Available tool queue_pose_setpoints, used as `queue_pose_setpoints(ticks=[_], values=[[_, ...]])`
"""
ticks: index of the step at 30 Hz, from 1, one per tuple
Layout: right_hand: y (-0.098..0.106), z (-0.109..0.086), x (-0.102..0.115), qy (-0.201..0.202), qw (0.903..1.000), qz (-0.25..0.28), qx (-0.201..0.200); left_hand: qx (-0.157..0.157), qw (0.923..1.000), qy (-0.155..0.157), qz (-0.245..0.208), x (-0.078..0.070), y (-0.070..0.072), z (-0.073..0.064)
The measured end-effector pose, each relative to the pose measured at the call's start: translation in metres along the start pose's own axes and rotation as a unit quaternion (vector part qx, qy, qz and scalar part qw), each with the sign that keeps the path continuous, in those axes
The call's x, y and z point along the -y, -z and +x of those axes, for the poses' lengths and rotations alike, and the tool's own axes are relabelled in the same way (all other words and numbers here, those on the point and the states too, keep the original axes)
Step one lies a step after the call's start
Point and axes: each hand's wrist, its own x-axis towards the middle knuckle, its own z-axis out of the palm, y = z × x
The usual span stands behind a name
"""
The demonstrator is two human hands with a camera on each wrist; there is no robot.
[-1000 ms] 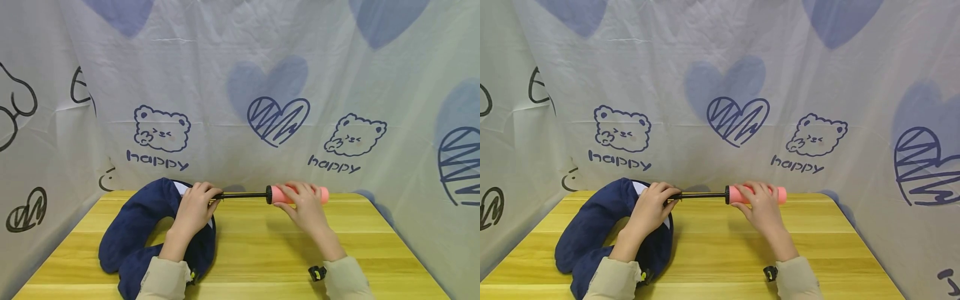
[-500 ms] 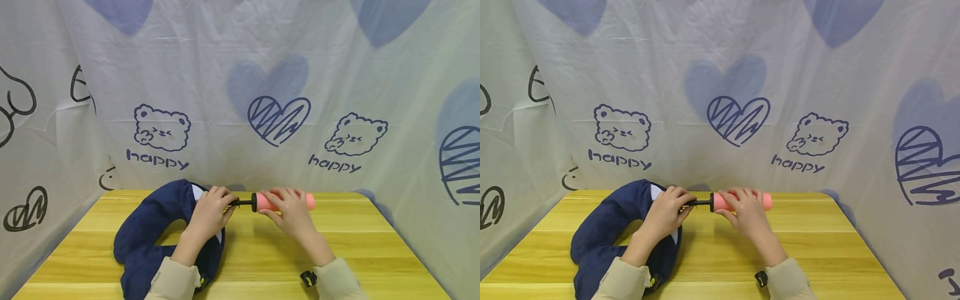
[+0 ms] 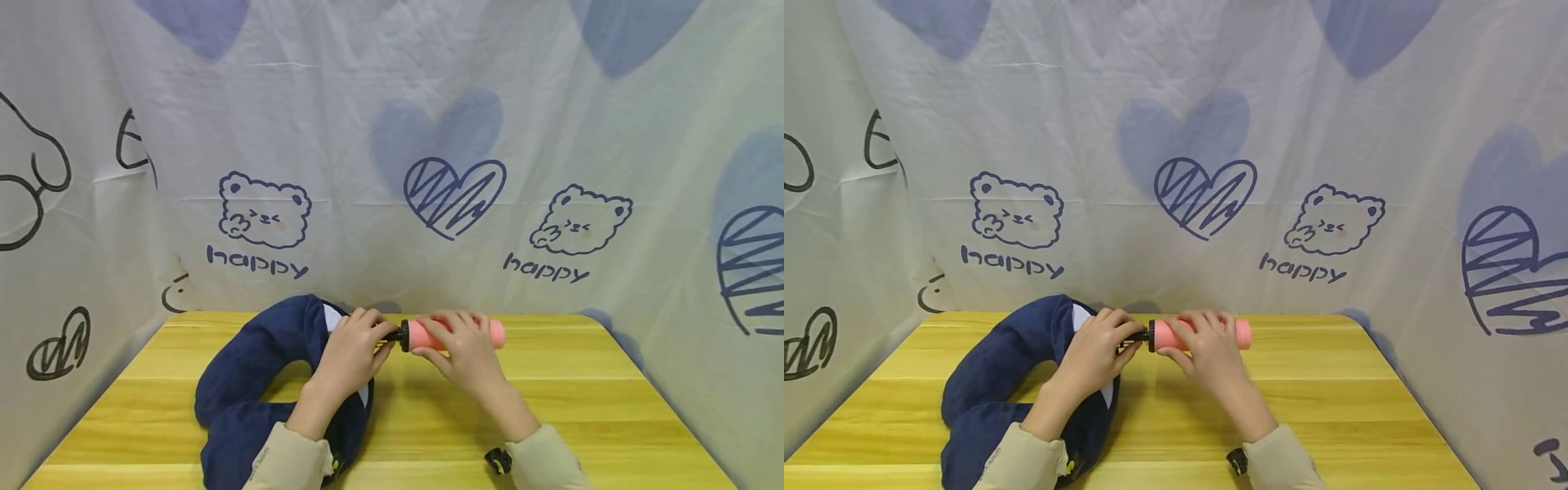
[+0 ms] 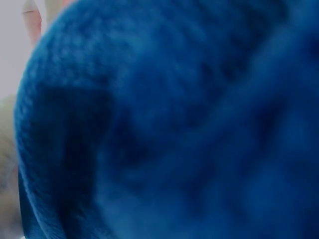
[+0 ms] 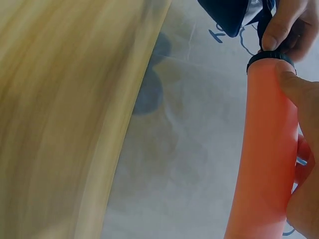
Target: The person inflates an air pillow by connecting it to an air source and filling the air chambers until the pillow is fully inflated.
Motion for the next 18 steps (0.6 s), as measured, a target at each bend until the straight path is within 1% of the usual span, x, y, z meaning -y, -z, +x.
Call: queue_pose_setpoints(ticks=[9, 13, 18], values=[[0.003, 0.002, -0.004, -0.011, 0.9999, -0.001, 0.01, 0.0, 1.0, 0.001, 0.001, 0.003, 0.002, 0.003], [0.005, 0.002, -0.006, -0.026, 0.9995, 0.0, 0.017, 0.006, 0.9999, 0.011, -0.003, 0.006, 0.002, 0.003], [0.007, 0.001, -0.011, -0.05, 0.9983, 0.0, 0.03, 0.004, 0.9997, 0.026, -0.003, 0.013, 0.003, 0.001]])
